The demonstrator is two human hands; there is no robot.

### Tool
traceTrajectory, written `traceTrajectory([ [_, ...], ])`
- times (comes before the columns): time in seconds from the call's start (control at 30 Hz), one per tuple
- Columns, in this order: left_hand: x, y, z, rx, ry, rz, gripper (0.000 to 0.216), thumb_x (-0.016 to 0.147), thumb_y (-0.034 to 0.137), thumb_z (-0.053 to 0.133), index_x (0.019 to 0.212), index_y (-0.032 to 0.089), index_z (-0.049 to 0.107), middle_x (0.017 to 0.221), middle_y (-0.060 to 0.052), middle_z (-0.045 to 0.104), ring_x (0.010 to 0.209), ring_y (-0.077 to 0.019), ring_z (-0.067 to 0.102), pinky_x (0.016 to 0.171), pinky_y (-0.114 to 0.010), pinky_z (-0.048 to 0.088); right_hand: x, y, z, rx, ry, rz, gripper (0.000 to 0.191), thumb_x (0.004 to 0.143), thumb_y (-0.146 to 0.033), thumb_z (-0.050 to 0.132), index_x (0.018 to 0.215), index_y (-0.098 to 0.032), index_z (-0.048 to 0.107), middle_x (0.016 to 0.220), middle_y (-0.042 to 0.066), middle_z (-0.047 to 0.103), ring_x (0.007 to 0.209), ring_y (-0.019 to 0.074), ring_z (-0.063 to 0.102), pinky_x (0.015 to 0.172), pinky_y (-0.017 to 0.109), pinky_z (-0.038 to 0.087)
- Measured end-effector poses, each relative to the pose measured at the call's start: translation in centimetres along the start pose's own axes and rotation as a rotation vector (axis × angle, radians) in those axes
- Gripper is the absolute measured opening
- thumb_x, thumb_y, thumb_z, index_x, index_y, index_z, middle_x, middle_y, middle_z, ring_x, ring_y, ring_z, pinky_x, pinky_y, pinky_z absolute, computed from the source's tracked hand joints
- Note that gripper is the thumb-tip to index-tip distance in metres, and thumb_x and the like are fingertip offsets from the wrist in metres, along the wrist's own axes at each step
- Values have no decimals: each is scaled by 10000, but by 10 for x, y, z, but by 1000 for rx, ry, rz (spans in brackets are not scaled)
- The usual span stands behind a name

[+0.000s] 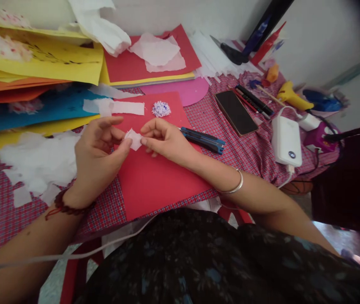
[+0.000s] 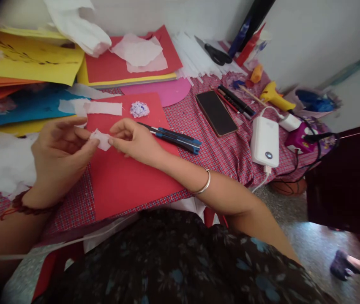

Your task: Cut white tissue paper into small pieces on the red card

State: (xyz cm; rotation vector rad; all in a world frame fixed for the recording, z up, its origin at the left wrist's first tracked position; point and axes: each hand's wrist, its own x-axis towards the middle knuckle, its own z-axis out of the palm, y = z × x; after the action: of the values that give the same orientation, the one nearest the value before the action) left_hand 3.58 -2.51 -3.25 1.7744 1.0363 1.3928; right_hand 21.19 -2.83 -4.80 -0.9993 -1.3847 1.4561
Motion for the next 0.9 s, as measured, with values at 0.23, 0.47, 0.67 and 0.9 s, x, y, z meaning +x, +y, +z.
traceTrajectory([
  [0.23, -2, -5, 4, -163, -67, 15, 551, 674, 30, 769, 1179, 222, 661, 740, 35, 706, 639, -84, 649, 560, -172, 476, -3, -5, 0, 41, -97, 45, 262, 825, -369, 717, 864, -181, 539, 754, -26, 599, 670, 97, 557, 552, 195, 490],
  [0.47, -4, 7, 6, -213, -135, -248, 422, 755, 91, 752, 1148, 210, 655, 708, 38, 689, 641, -87, 618, 606, -204, 460, 0, -4, -4, -46, -32, -46, 166, 834, -258, 682, 829, -175, 538, 771, -11, 620, 683, 93, 554, 595, 210, 455],
  [0.67, -2, 3, 2, -266, -312, -453, 293, 697, 188, 784, 980, 222, 717, 890, -21, 729, 813, -144, 664, 746, -246, 510, -2, -5, -2, -194, -18, -74, 72, 824, -146, 602, 786, -166, 544, 707, -39, 573, 640, 82, 501, 615, 222, 426],
  [0.9, -1, -2, 0, 5, -313, -333, 162, 708, 198, 759, 866, 215, 726, 756, -8, 696, 676, -141, 599, 625, -254, 444, -3, -13, -6, -417, -116, -103, 49, 844, -180, 599, 818, -140, 588, 783, 14, 628, 724, 120, 565, 682, 260, 432],
])
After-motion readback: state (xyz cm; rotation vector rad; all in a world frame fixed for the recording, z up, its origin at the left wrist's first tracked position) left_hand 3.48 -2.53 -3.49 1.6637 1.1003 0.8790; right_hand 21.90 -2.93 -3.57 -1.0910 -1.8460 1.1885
